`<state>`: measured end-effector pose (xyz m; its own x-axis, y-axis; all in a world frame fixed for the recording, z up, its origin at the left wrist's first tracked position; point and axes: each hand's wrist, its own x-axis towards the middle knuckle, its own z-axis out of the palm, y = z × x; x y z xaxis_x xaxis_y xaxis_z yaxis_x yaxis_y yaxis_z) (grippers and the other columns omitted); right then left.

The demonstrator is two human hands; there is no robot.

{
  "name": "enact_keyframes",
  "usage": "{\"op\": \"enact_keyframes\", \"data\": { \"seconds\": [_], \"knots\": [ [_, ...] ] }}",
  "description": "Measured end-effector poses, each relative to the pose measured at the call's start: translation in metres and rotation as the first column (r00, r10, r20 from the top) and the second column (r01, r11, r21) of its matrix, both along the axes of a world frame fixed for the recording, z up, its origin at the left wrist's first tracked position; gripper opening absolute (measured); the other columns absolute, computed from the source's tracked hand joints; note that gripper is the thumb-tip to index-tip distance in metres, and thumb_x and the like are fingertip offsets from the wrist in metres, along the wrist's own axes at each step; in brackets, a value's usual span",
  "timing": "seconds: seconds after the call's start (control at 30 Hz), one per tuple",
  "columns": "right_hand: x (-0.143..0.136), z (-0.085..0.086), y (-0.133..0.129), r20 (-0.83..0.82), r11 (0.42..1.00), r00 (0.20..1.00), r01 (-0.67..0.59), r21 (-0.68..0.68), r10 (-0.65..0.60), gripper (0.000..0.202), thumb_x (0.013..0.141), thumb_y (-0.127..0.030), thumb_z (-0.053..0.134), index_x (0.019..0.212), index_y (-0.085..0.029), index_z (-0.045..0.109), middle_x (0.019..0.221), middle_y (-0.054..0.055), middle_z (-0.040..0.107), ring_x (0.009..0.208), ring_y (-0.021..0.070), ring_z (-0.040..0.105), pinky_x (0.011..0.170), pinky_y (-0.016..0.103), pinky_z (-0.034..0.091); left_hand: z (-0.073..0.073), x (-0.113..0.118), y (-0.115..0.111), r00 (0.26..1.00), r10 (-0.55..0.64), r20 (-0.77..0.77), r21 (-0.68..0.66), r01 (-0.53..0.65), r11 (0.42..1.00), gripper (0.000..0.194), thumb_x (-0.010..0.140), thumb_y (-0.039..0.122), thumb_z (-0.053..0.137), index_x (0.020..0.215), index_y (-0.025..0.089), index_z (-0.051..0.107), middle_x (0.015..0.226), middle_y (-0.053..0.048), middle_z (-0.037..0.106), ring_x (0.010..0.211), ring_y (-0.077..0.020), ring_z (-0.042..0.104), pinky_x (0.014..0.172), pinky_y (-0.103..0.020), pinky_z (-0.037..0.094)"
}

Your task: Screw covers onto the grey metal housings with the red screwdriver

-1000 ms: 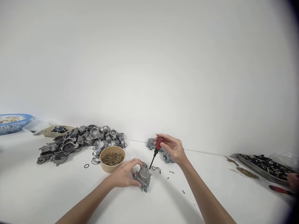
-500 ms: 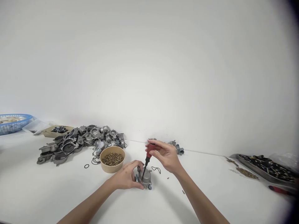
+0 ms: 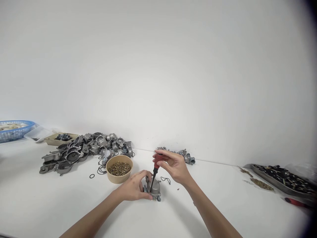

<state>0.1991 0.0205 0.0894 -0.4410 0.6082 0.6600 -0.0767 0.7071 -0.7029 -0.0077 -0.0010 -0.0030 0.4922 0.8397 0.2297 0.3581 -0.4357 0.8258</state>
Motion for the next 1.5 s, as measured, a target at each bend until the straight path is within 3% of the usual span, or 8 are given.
{"op": "enact_keyframes", "data": {
  "seconds": [0.37, 0.73, 0.93, 1.03, 1.13, 1.37, 1.43, 1.5],
  "knots": [
    [0.001, 0.003, -0.004, 0.022, 0.998, 0.998, -0.059, 0.004, 0.059, 0.028, 0.089, -0.026, 0.066, 0.118, -0.025, 0.068, 0.101, 0.007, 0.073, 0.083, 0.0230, 0.073, 0.086, 0.049, 0.060, 0.001, -0.001, -0.001, 1.000, 0.016, -0.006, -0.004, -0.016, 1.000, 0.053, 0.065, 0.045, 0.082, 0.102, 0.024, 0.051, 0.117, -0.002, 0.060, 0.064, -0.0093, 0.056, 0.063, -0.026, 0.049],
    [0.000, 0.007, -0.011, 0.085, 0.989, 0.988, -0.132, 0.062, 0.126, 0.031, 0.094, -0.028, 0.057, 0.124, -0.026, 0.065, 0.103, 0.007, 0.073, 0.081, 0.0211, 0.071, 0.087, 0.051, 0.060, 0.000, -0.001, 0.000, 0.999, 0.032, -0.028, -0.002, -0.032, 0.999, 0.062, 0.065, 0.046, 0.081, 0.116, 0.025, 0.052, 0.118, -0.003, 0.059, 0.066, -0.0120, 0.059, 0.063, -0.027, 0.050],
    [-0.002, 0.007, -0.010, 0.124, 0.981, 0.991, 0.030, 0.192, -0.055, 0.031, 0.088, -0.025, 0.066, 0.119, -0.028, 0.068, 0.091, 0.005, 0.071, 0.083, 0.0217, 0.068, 0.083, 0.046, 0.059, -0.002, -0.001, 0.001, 0.998, 0.042, -0.048, 0.015, -0.042, 0.999, 0.067, 0.063, 0.047, 0.082, 0.118, 0.025, 0.051, 0.115, -0.003, 0.060, 0.065, -0.0118, 0.060, 0.061, -0.026, 0.048],
    [-0.002, 0.007, -0.010, 0.130, 0.974, 0.991, -0.009, 0.225, -0.021, 0.035, 0.092, -0.025, 0.059, 0.127, -0.028, 0.063, 0.089, 0.005, 0.072, 0.084, 0.0214, 0.068, 0.089, 0.048, 0.056, -0.003, -0.002, 0.002, 0.998, 0.038, -0.052, 0.011, -0.037, 0.999, 0.069, 0.061, 0.044, 0.084, 0.118, 0.026, 0.050, 0.114, -0.002, 0.060, 0.065, -0.0124, 0.061, 0.061, -0.026, 0.048],
    [-0.002, 0.007, -0.010, 0.136, 0.979, 0.991, -0.021, 0.203, -0.007, 0.035, 0.093, -0.024, 0.057, 0.128, -0.029, 0.062, 0.095, 0.005, 0.071, 0.080, 0.0201, 0.069, 0.085, 0.046, 0.058, -0.003, -0.003, 0.002, 0.998, 0.032, -0.050, 0.019, -0.031, 0.999, 0.069, 0.061, 0.042, 0.085, 0.118, 0.026, 0.050, 0.114, -0.002, 0.060, 0.066, -0.0128, 0.061, 0.061, -0.026, 0.048],
    [-0.004, 0.006, -0.009, 0.115, 0.921, 0.971, 0.156, 0.356, -0.209, 0.032, 0.083, -0.026, 0.073, 0.115, -0.030, 0.070, 0.085, 0.003, 0.064, 0.074, 0.0180, 0.063, 0.076, 0.037, 0.056, 0.000, -0.001, -0.001, 0.999, 0.032, -0.039, 0.003, -0.031, 1.000, 0.060, 0.061, 0.042, 0.084, 0.108, 0.024, 0.051, 0.114, -0.001, 0.059, 0.063, -0.0099, 0.058, 0.060, -0.025, 0.047],
    [-0.003, 0.007, -0.010, 0.128, 0.922, 0.972, 0.138, 0.362, -0.196, 0.032, 0.086, -0.027, 0.069, 0.118, -0.029, 0.068, 0.088, 0.004, 0.064, 0.079, 0.0188, 0.064, 0.081, 0.039, 0.056, 0.003, 0.000, -0.003, 0.998, 0.042, -0.039, 0.009, -0.042, 0.999, 0.057, 0.061, 0.043, 0.083, 0.104, 0.023, 0.052, 0.113, -0.002, 0.060, 0.063, -0.0098, 0.058, 0.060, -0.025, 0.047],
    [-0.001, 0.008, -0.011, 0.158, 0.950, 0.984, 0.033, 0.310, -0.085, 0.035, 0.092, -0.026, 0.060, 0.127, -0.027, 0.061, 0.100, 0.007, 0.065, 0.083, 0.0191, 0.066, 0.085, 0.043, 0.056, 0.004, 0.001, -0.005, 0.998, 0.047, -0.037, 0.027, -0.046, 0.999, 0.055, 0.062, 0.044, 0.083, 0.102, 0.023, 0.052, 0.112, -0.002, 0.060, 0.065, -0.0108, 0.058, 0.061, -0.025, 0.047]
  ]
}}
